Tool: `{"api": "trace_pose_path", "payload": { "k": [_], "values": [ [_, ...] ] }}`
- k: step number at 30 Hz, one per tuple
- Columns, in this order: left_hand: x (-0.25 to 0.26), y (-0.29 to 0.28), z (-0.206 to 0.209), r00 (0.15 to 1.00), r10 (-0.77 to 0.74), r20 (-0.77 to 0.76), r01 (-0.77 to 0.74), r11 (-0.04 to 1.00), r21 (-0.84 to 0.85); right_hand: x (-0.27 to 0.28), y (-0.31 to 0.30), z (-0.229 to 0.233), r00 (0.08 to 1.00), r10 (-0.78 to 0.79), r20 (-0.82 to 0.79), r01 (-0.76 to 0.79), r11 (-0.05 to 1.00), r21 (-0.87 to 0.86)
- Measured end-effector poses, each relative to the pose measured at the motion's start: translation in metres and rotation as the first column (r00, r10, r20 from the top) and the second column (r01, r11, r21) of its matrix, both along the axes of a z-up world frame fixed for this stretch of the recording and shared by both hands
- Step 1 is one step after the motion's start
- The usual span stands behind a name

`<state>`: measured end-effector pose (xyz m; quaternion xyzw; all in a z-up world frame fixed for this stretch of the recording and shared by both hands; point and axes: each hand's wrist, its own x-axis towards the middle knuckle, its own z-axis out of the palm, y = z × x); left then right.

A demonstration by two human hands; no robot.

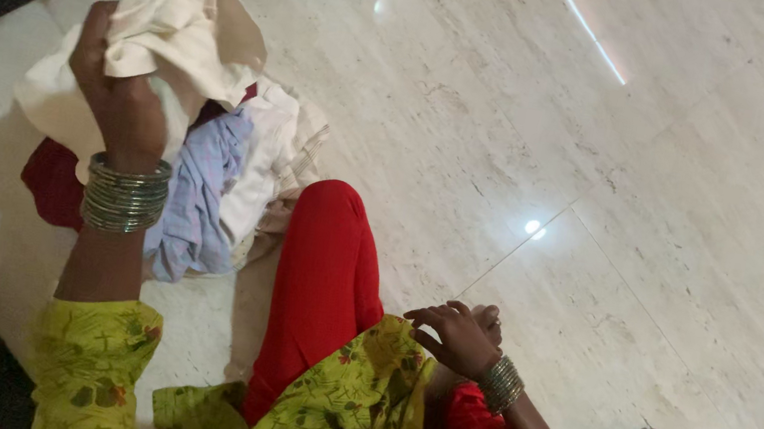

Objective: The person folds a pair of grey trousers by hand, places them inside a brown bag, and then spreads a white shirt on the floor to continue folding it.

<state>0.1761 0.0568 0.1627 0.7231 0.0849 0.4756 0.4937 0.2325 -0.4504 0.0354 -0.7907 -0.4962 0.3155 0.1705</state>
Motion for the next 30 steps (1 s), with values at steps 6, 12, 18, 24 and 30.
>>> {"api": "trace_pose_path", "payload": {
  "k": [6,12,18,24,30],
  "values": [
    [0.119,-0.143,0.026,0.91,-0.319,0.263,0.374,0.906,-0.196,0.012,-0.002,0.001,0.96,-0.177,-0.219,0.22,0.957,0.19],
    [0.177,-0.325,0.021,0.731,-0.647,0.216,0.679,0.721,-0.139,0.037,-0.016,-0.01,0.769,-0.436,-0.467,0.622,0.68,0.389],
    [0.145,-0.466,-0.008,0.406,-0.908,-0.104,0.893,0.419,-0.165,0.048,-0.059,-0.062,0.52,-0.603,-0.605,0.848,0.277,0.452],
    [0.139,-0.494,-0.111,0.188,-0.916,-0.355,0.962,0.244,-0.122,0.029,-0.113,-0.158,0.314,-0.777,-0.546,0.918,0.103,0.382],
    [0.131,-0.419,-0.227,0.384,-0.451,-0.806,0.836,0.54,0.096,0.005,-0.139,-0.226,0.178,-0.897,-0.405,0.941,0.035,0.337]
  ]
}}
